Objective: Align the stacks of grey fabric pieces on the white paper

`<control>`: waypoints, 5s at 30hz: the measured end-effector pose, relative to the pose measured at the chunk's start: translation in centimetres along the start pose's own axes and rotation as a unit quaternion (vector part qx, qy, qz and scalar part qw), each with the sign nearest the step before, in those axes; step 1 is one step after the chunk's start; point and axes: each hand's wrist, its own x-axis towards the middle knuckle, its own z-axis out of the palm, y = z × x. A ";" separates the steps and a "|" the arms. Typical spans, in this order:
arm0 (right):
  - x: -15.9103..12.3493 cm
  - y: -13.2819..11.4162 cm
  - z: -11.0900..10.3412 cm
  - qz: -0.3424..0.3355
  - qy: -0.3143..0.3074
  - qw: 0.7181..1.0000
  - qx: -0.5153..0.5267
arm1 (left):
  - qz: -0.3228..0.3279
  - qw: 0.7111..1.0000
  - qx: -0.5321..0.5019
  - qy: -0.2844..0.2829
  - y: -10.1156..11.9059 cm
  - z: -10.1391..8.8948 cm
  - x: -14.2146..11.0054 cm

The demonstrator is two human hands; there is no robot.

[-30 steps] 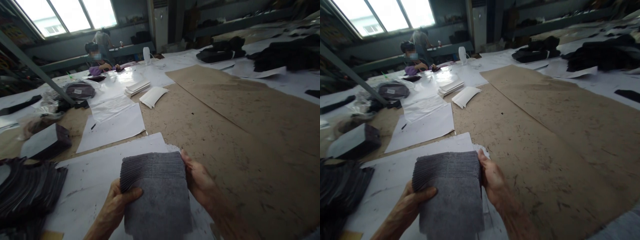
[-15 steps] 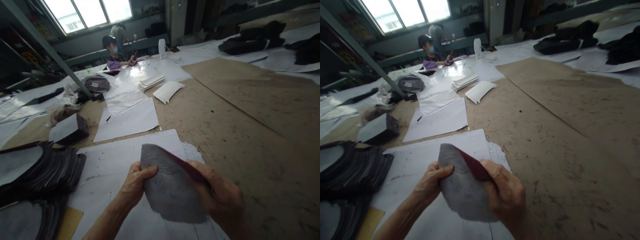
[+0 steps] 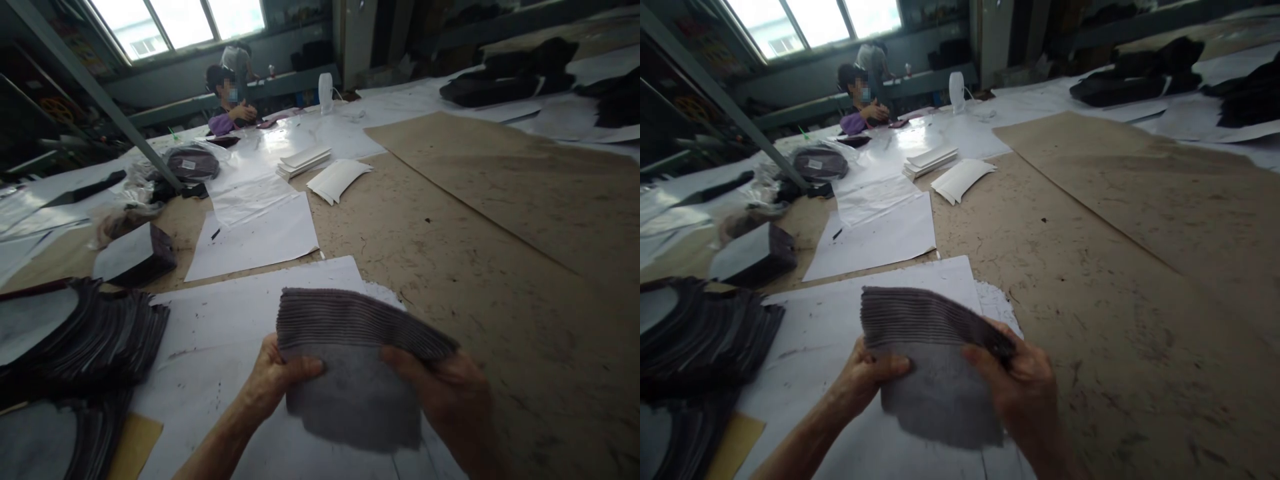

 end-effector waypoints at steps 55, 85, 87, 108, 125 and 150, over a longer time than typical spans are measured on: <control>-3.4 2.2 -0.6 0.153 -0.048 0.977 -0.140 | -0.024 0.959 0.155 0.237 -0.8 0.6 -5.6; -0.8 5.5 4.4 0.111 -0.120 0.951 -0.264 | -0.018 0.917 0.350 0.191 -3.1 -3.9 -3.1; -1.4 6.2 4.6 0.105 -0.109 0.947 -0.284 | -0.005 0.917 0.350 0.189 -3.2 -4.2 -3.0; 1.2 4.3 5.2 0.156 -0.232 0.957 0.082 | -0.021 0.978 -0.016 0.206 -2.3 -5.9 -0.3; 5.7 3.5 6.6 0.105 -0.263 0.952 0.115 | 0.000 0.991 -0.039 0.125 -0.7 -6.5 2.4; 9.1 4.0 8.7 -0.049 -0.221 0.958 -0.177 | 0.069 0.973 0.137 0.169 0.6 -7.2 5.6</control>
